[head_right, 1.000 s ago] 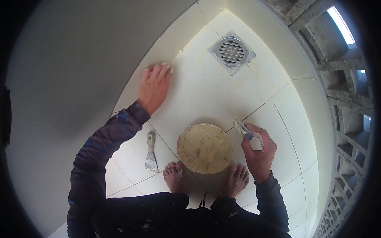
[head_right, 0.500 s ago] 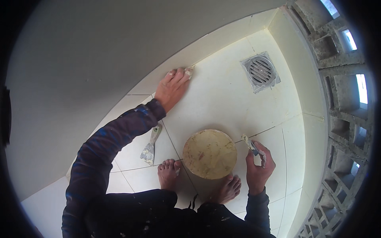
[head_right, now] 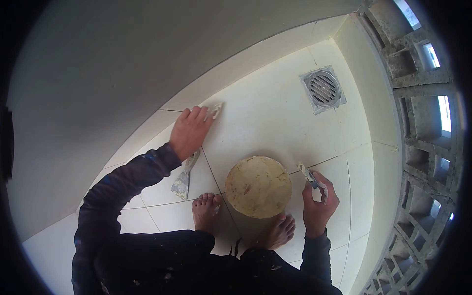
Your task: The person applies grout to floor tile seams around a drain using a putty knife and then wipes away the excess with a small sponge.
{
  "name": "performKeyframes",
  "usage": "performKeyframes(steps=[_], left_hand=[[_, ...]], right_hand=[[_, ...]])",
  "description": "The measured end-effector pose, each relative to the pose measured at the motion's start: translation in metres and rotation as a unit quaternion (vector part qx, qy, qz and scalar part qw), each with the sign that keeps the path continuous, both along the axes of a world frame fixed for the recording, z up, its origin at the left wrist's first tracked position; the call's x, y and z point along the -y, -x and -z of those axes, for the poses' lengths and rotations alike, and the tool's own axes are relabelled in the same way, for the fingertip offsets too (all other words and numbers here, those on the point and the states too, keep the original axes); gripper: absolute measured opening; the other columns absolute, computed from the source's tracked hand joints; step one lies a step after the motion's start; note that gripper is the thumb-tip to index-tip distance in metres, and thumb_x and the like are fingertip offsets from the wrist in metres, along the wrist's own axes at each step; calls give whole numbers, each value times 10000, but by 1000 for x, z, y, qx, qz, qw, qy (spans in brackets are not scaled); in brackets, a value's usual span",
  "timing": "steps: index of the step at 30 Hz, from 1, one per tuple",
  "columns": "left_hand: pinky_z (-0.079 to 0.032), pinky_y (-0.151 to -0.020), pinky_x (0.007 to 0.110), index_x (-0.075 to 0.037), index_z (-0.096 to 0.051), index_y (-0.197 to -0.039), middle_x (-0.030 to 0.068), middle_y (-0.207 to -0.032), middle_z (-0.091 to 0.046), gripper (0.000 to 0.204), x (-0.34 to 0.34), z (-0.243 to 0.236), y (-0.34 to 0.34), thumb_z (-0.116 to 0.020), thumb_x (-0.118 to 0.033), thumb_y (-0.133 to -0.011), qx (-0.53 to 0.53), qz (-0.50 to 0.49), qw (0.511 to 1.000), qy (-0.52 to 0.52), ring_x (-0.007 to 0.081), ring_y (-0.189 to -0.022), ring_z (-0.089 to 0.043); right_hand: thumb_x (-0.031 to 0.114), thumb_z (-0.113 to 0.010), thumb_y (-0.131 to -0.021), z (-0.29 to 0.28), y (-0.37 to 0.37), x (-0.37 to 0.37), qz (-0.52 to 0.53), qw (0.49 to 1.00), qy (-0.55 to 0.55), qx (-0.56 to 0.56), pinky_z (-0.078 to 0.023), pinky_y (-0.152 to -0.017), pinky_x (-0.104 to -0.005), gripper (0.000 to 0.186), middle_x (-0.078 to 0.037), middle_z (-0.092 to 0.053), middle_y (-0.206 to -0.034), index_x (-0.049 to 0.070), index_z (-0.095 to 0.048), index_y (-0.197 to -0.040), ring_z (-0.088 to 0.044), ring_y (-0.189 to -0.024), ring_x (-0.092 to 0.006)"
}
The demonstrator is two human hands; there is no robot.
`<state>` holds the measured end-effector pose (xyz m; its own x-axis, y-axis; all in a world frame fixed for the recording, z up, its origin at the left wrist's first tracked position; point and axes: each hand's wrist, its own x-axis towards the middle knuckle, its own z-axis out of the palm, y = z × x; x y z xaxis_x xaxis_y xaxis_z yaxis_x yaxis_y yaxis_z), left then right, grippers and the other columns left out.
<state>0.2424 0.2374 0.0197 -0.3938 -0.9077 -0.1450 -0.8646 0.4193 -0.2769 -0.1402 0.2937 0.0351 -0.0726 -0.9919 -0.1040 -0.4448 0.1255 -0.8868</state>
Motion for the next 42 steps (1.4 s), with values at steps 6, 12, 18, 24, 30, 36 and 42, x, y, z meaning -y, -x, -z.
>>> performKeyframes(steps=[6,12,18,24,30,36,42], left_hand=[[-540,-602,347,-127,-571,-1378,84,-896,-676,421,21,16,8,-554,-134,-958,3,-162,983,-90,214,-708,-701],[-536,-556,352,-175,-557,-1396,58,-776,-693,481,-35,12,-54,-595,-122,-919,88,-185,972,-115,207,-678,-722],[-540,-558,374,-158,-555,-1408,71,-807,-682,515,-49,-7,-67,-620,-139,-897,58,-191,971,-134,229,-648,-710],[-553,-585,411,-151,-538,-1432,86,-804,-684,554,-29,-4,-50,-603,-124,-882,-109,-143,982,-64,286,-662,-705],[-555,-591,405,-190,-542,-1439,95,-766,-708,549,-37,7,-67,-585,-129,-895,10,-181,976,-117,262,-676,-716],[-573,-615,433,-73,-602,-1292,127,-932,-653,479,-50,-15,-50,-657,-121,-819,-15,-206,970,-129,278,-752,-703],[-587,-736,442,-29,-573,-1273,167,-1101,-617,428,49,-16,39,-630,-127,-861,-206,-75,971,-93,320,-993,-662]], right_hand=[[-97,-675,-887,3,-7,2,-32,999,-2,1,-525,-990,-338,313,-136,-712,-1188,-33,-672,-1194,-680,-1091,-199],[-92,-669,-897,10,-8,5,-35,999,-7,6,-534,-985,-343,305,-138,-708,-1189,-33,-671,-1196,-679,-1098,-199],[-63,-690,-869,6,-9,6,-19,1000,1,7,-534,-961,-348,313,-141,-737,-1157,2,-690,-1175,-704,-1069,-214],[-76,-689,-836,-1,-28,8,-77,996,20,27,-543,-961,-344,345,-147,-744,-1135,-4,-684,-1173,-718,-1065,-235],[-53,-690,-828,-9,-46,16,-103,993,33,39,-550,-927,-334,340,-139,-747,-1114,-2,-687,-1164,-726,-1014,-229],[-33,-700,-846,-16,-45,27,-80,994,6,74,-557,-876,-315,325,-125,-746,-1041,-20,-673,-1170,-725,-941,-200],[-13,-676,-910,-11,-33,45,-51,990,-42,123,-550,-856,-276,273,-87,-737,-1006,-48,-647,-1179,-705,-923,-147]])
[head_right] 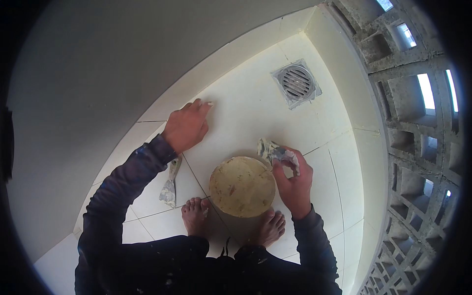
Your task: The person applies grout to floor tile seams around a drain using a putty knife and then wipes away the excess with a small sponge.
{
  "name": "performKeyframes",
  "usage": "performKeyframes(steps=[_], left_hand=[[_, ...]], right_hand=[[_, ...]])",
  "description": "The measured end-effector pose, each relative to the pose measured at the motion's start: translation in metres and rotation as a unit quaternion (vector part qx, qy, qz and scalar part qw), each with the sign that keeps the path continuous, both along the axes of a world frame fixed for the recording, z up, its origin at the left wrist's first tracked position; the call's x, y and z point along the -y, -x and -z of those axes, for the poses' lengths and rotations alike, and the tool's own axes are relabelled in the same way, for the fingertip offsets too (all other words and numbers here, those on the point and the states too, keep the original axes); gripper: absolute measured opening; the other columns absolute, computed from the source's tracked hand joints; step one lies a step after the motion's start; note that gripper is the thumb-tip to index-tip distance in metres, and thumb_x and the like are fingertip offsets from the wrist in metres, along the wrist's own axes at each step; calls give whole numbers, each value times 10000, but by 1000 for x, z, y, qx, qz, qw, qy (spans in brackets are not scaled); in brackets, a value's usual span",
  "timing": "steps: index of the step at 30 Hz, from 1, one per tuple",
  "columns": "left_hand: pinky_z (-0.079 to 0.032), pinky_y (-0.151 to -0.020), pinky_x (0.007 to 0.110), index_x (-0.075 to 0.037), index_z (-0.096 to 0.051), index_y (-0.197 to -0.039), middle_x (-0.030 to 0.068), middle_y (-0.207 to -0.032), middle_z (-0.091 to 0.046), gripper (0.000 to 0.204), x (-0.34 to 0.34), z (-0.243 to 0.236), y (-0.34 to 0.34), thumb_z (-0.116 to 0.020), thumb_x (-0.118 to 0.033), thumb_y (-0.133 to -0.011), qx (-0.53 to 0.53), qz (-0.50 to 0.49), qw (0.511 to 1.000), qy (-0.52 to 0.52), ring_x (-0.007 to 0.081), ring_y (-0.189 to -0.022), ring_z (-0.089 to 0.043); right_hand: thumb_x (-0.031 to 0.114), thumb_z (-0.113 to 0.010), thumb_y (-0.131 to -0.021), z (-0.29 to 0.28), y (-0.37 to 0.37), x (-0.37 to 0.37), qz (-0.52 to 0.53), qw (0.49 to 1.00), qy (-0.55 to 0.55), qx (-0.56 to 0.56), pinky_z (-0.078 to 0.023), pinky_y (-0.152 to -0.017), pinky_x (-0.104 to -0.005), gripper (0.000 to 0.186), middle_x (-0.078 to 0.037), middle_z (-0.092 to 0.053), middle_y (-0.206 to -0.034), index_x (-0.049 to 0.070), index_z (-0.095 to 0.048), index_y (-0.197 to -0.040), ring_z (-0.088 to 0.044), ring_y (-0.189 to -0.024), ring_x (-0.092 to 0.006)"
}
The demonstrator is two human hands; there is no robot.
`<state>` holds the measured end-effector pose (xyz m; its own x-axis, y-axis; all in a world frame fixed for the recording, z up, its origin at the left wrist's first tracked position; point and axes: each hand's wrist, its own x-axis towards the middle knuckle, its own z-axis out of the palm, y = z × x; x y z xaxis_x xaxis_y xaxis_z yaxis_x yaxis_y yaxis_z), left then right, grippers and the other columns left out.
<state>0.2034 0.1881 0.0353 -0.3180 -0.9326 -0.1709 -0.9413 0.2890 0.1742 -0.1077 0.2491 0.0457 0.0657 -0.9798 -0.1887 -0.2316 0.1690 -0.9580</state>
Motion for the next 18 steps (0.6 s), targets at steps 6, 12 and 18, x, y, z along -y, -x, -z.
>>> performKeyframes(steps=[6,12,18], left_hand=[[-569,-803,470,-9,-559,-1269,172,-1110,-642,406,14,-3,37,-617,-157,-896,-87,-49,994,-51,350,-990,-667],[-559,-762,459,4,-560,-1248,177,-1011,-670,393,-36,-11,6,-646,-127,-887,-115,-120,982,-89,365,-905,-681],[-551,-711,430,3,-569,-1222,150,-985,-684,355,-72,-28,-22,-654,-114,-898,-114,-198,969,-95,330,-795,-680]], right_hand=[[9,-678,-943,31,-10,107,122,981,-21,148,-505,-703,-237,198,-56,-707,-949,-38,-615,-1124,-600,-768,-66],[148,-756,-849,73,-44,230,236,970,14,54,-554,-720,-322,387,-109,-710,-888,-96,-622,-1117,-650,-746,-168],[214,-767,-788,100,-66,257,260,960,68,-80,-564,-807,-399,483,-203,-716,-943,-125,-623,-1100,-691,-791,-286]])
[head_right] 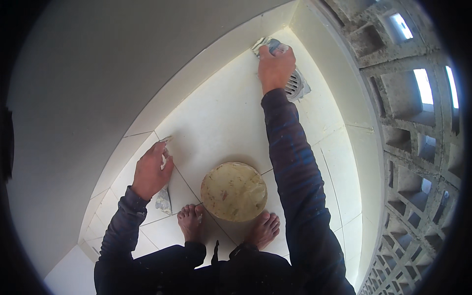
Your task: The person applies grout to floor tile seams around a drain using a putty knife and then wipes away the excess with a small sponge.
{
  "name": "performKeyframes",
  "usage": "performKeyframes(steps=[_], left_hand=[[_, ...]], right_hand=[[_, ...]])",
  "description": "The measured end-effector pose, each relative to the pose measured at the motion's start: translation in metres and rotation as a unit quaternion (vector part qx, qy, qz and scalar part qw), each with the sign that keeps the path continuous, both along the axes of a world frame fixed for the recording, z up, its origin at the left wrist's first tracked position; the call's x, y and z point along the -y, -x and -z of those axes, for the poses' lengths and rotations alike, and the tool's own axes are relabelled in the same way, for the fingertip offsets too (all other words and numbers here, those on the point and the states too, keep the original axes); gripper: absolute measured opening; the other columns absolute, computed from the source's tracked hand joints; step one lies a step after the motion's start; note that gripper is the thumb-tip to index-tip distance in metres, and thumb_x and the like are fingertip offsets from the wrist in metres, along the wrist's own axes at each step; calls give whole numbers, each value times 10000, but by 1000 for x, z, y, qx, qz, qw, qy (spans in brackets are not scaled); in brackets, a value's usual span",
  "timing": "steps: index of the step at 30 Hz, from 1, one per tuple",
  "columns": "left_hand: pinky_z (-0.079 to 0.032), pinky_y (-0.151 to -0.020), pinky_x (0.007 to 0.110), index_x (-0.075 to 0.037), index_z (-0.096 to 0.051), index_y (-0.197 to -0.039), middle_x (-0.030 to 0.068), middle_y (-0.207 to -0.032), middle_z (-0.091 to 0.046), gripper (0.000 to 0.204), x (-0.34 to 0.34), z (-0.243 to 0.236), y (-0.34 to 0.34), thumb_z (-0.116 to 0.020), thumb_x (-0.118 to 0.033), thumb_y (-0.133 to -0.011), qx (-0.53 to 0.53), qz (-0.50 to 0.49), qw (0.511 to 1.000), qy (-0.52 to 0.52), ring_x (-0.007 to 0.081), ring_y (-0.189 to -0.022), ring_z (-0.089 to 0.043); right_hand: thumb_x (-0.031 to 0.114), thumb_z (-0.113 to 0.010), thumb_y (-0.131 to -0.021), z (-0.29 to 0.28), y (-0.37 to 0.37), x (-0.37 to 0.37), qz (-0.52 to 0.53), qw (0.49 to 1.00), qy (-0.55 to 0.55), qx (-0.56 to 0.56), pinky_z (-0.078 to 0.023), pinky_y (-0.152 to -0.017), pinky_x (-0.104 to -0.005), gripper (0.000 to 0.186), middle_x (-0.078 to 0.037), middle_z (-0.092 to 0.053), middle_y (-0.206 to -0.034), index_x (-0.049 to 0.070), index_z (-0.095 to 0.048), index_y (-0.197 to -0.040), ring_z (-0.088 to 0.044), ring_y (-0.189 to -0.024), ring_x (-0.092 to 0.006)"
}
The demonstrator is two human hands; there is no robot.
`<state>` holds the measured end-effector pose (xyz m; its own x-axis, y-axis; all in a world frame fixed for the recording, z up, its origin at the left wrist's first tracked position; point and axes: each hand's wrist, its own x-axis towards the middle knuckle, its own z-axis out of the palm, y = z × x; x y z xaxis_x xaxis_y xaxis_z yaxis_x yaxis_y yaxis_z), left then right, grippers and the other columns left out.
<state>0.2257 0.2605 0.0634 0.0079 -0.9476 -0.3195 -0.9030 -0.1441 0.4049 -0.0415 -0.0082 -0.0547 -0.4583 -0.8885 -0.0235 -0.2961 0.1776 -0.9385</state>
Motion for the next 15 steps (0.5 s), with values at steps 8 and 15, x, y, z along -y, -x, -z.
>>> performKeyframes(steps=[8,15], left_hand=[[-554,-713,434,11,-566,-1240,146,-964,-679,387,-45,-22,-28,-660,-93,-879,4,-68,998,11,340,-825,-676],[-534,-691,358,-6,-553,-1378,107,-922,-673,489,-66,-37,-36,-646,-71,-902,-13,-128,992,-5,240,-731,-634]], right_hand=[[93,-727,-829,-15,-58,-59,-40,997,32,56,-558,-779,-341,333,-162,-702,-917,-107,-603,-1065,-689,-803,-223],[60,-710,-845,-15,-116,-123,-55,992,7,115,-569,-745,-341,281,-163,-716,-941,-69,-624,-1080,-707,-804,-229]])
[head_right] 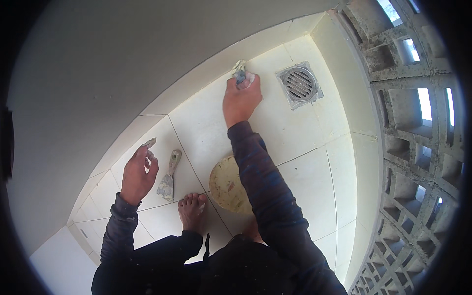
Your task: The person applies grout to floor tile seams around a drain using a putty knife and then wipes away the excess with a small sponge.
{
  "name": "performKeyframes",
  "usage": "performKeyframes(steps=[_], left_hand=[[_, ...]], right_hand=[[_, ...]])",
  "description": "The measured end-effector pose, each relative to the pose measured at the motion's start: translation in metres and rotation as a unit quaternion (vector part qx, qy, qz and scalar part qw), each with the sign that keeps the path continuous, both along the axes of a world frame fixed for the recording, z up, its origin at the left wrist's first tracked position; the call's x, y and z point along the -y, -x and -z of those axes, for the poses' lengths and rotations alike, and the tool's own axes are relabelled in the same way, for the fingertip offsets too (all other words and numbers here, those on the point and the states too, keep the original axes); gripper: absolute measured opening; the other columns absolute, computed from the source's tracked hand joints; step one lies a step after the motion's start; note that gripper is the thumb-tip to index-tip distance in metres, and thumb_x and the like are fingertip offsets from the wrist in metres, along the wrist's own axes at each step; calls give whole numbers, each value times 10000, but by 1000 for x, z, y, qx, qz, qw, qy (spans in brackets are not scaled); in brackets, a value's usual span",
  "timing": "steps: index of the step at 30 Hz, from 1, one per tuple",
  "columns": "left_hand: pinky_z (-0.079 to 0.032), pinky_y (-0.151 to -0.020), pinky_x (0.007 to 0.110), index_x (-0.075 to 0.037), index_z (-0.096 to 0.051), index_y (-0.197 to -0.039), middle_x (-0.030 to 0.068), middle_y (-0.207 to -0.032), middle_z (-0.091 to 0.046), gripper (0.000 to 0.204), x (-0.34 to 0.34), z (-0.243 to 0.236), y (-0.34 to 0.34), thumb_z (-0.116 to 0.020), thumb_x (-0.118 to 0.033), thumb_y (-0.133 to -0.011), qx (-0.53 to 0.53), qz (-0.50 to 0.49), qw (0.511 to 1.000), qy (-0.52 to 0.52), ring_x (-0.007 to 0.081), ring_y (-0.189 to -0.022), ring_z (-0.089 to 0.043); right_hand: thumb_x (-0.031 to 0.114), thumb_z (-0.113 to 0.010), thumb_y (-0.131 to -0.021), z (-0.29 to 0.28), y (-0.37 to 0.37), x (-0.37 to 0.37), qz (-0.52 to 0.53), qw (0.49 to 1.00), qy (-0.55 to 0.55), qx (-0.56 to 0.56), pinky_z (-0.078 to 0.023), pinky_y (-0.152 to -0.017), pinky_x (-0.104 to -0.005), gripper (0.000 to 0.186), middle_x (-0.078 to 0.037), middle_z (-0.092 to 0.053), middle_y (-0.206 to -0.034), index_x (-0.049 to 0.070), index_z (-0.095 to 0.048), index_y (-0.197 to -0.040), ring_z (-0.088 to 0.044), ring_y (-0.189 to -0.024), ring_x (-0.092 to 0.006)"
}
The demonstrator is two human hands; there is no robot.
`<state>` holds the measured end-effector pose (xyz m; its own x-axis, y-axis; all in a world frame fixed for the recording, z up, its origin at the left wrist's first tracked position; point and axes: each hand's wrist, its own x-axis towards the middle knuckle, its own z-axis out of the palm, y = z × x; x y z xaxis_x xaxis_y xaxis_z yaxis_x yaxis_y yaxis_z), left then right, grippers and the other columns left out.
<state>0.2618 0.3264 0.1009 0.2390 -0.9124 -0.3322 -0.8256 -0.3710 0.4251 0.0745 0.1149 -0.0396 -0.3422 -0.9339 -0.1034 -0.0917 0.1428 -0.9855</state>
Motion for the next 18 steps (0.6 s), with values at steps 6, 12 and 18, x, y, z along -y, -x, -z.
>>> performKeyframes(steps=[6,12,18], left_hand=[[-532,-687,358,9,-553,-1370,115,-909,-671,467,-13,-12,2,-626,-82,-918,-1,-28,999,22,246,-725,-632],[-482,-909,427,-17,-567,-1342,189,-1145,-603,429,-32,-1,-2,-643,-103,-928,20,-68,990,125,341,-995,-562],[-192,-1237,443,-19,-553,-1416,133,-1657,-187,513,-39,4,12,-406,-376,-1078,-293,-131,932,168,308,-1513,-200]], right_hand=[[37,-699,-857,-10,-70,-81,-66,993,-21,92,-575,-728,-341,264,-158,-734,-917,-48,-624,-1095,-729,-798,-228],[97,-690,-881,-22,-103,-150,-360,915,-139,116,-581,-725,-337,197,-95,-722,-901,-6,-629,-1039,-695,-764,-167],[68,-587,-994,-77,-33,-138,-441,706,-296,468,-588,-857,-370,284,-49,-680,-1164,19,-601,-1274,-669,-1017,-161]])
